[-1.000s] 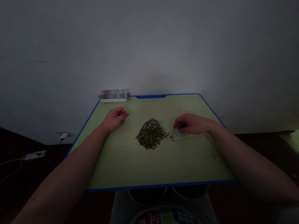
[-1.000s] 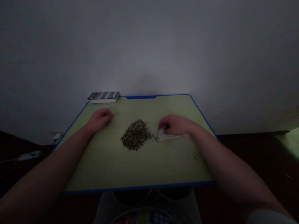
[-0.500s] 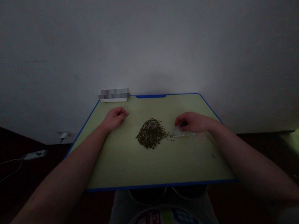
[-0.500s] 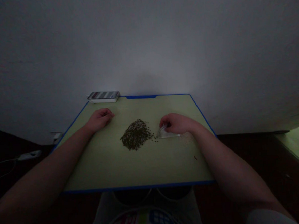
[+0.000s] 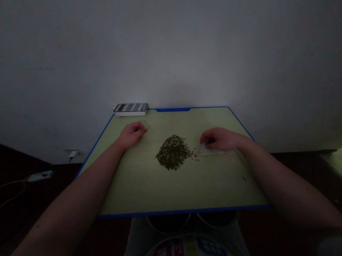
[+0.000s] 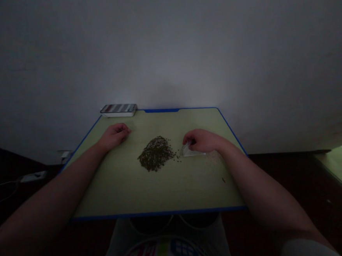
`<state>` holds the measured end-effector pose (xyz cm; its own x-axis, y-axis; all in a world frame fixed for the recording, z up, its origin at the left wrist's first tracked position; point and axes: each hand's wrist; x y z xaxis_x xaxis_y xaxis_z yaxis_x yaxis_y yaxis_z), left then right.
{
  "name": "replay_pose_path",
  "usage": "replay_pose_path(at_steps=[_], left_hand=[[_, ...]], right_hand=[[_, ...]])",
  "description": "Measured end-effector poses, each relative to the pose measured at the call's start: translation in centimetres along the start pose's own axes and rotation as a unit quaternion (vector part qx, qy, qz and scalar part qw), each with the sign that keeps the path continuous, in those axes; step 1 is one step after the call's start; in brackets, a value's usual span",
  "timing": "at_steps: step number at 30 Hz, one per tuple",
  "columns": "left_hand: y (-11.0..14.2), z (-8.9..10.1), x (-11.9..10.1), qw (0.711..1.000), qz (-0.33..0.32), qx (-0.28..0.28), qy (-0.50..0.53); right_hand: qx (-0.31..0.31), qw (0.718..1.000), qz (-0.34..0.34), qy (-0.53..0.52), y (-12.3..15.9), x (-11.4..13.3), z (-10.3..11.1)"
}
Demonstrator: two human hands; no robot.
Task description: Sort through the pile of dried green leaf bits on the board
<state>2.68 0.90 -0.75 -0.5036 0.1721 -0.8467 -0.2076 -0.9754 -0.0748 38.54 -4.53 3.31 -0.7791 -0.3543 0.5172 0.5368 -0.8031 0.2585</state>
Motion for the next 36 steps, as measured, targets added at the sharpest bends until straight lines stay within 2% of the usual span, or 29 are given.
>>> replay_pose_path(at_steps=[12,18,22,27,31,36], left_hand=[[-0.2,0.0,0.3,1.0,-0.003,0.005,0.002],[-0.2,0.0,0.5,1.0,-0.006,0.008,0.006],[-0.1,0.0,0.3,1.0,-0.004,0.008,0.013],[-0.1,0.1,0.3,1.0,-0.007,0.007,-0.005],[-0.1,0.1,0.4,1.0,-0.001,0.004,-0.01],[-0.1,0.1,0.2,1.0,-0.004,0.007,-0.009]], right_hand=[[0.002,1.0,0.022,0.003,-0.1,0.4,-0.3],[-0.012,1.0,0.024,-0.012,0.1,-0.5,0.3],[-0.065,0.998,0.004,-0.023,0.2,-1.5,1.1],[-0.138,0.987,-0.078,-0.01,-0.2,-1.3,0.9],[-0.097,0.988,-0.116,0.011,-0.4,-0.3,0.4],[0.027,0.993,-0.111,-0.023,-0.1,0.3,0.3]])
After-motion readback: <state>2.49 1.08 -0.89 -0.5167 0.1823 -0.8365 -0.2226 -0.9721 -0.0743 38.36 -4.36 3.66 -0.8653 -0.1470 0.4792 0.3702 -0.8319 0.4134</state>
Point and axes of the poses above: each hand's wrist, its own y-axis away from the middle knuckle, its own z-axis out of the back of the hand, x = y × z, and after that the axes turned 3 degrees about x, right-handed
